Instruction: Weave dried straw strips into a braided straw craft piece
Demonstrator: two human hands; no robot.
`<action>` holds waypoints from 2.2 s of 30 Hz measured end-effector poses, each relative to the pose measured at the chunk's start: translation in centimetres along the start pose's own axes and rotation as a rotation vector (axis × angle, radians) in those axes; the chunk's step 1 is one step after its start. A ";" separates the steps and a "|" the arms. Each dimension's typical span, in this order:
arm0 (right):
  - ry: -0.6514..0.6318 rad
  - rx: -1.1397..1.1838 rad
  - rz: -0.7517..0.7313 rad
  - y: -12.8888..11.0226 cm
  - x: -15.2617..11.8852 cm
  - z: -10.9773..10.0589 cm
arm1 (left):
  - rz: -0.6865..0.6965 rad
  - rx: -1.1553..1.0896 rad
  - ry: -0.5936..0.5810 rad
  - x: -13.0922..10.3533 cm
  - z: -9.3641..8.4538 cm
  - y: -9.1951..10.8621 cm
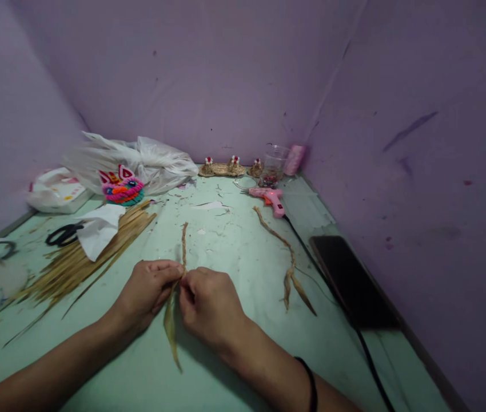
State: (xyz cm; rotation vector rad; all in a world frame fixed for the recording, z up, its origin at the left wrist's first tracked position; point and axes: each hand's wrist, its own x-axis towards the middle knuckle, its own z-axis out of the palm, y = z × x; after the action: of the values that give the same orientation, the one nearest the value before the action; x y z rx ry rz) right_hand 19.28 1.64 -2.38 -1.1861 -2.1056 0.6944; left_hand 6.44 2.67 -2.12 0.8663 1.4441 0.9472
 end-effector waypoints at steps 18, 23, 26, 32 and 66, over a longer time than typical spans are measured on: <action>-0.005 0.648 0.532 1.0 1.5 -0.4 | 0.103 0.177 -0.139 -0.3 -0.3 0.7; -0.077 0.645 0.536 1.3 1.7 0.2 | 0.068 0.226 -0.159 -0.1 -0.4 0.5; -0.077 0.610 0.532 1.0 1.7 -0.1 | 0.062 0.270 -0.163 0.1 -0.7 0.4; 0.017 0.650 0.567 0.7 1.9 0.0 | 0.167 0.492 -0.231 0.8 -1.9 1.1; 0.003 0.706 0.504 0.2 1.5 1.1 | -0.181 0.259 -0.260 0.0 -2.1 2.0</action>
State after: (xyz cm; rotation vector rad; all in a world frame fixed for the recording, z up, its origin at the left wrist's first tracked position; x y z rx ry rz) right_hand 17.98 2.91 -2.94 -1.2739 -1.3411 1.5024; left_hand 4.38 3.32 -0.27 0.9893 1.4084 0.4974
